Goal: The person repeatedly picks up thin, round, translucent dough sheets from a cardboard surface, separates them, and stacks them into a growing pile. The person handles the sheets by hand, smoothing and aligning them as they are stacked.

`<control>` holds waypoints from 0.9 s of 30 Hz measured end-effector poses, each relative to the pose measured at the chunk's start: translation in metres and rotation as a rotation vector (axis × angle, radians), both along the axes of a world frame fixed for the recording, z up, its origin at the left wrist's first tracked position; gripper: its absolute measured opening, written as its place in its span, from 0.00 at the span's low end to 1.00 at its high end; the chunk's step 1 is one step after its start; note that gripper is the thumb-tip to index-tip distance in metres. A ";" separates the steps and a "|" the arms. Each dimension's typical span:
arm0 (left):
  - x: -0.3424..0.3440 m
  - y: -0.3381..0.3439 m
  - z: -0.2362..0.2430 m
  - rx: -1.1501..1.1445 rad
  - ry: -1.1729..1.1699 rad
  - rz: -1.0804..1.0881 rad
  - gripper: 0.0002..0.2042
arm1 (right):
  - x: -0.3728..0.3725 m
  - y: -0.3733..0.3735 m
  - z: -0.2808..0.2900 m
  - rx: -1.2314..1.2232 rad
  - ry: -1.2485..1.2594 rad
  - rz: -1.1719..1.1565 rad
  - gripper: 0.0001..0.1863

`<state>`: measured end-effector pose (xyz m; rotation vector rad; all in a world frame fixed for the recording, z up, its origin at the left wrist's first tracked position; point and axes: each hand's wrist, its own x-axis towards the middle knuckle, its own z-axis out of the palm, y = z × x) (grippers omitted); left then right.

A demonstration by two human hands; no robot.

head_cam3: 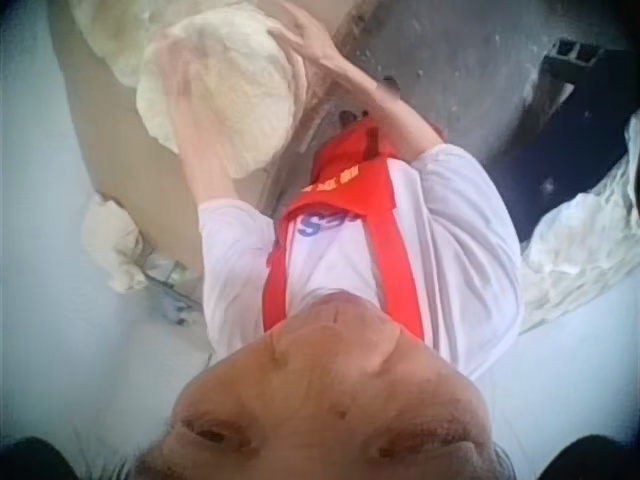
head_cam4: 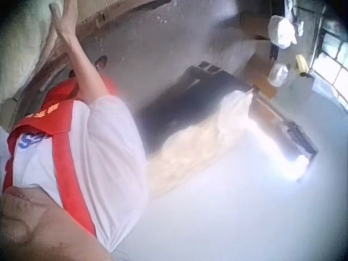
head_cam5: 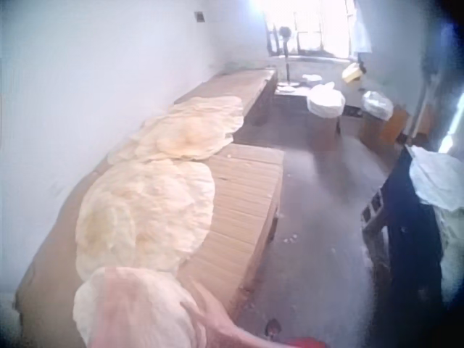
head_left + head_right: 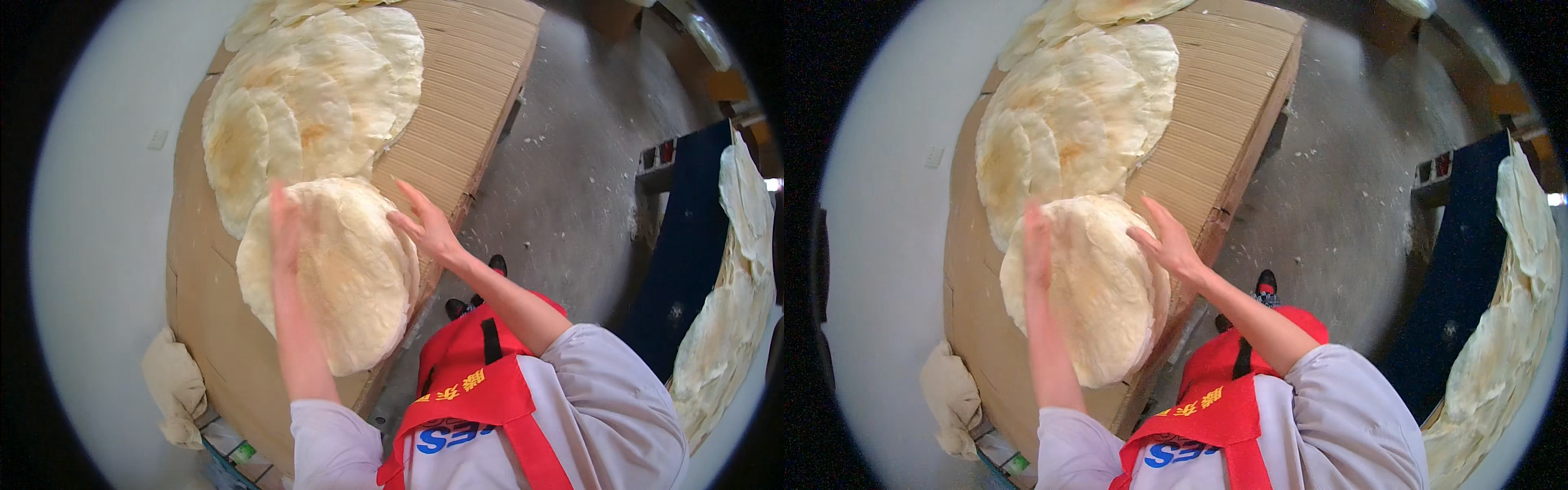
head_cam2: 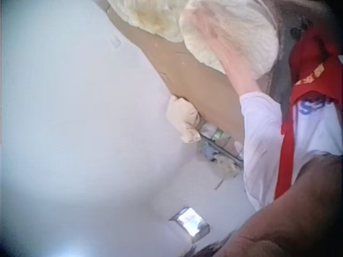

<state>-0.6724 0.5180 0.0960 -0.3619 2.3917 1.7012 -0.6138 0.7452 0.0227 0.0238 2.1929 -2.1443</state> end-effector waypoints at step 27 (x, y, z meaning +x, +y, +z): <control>0.200 -0.143 -0.051 -0.028 -0.463 0.479 0.28 | 0.002 -0.017 0.015 0.123 -0.145 0.151 0.49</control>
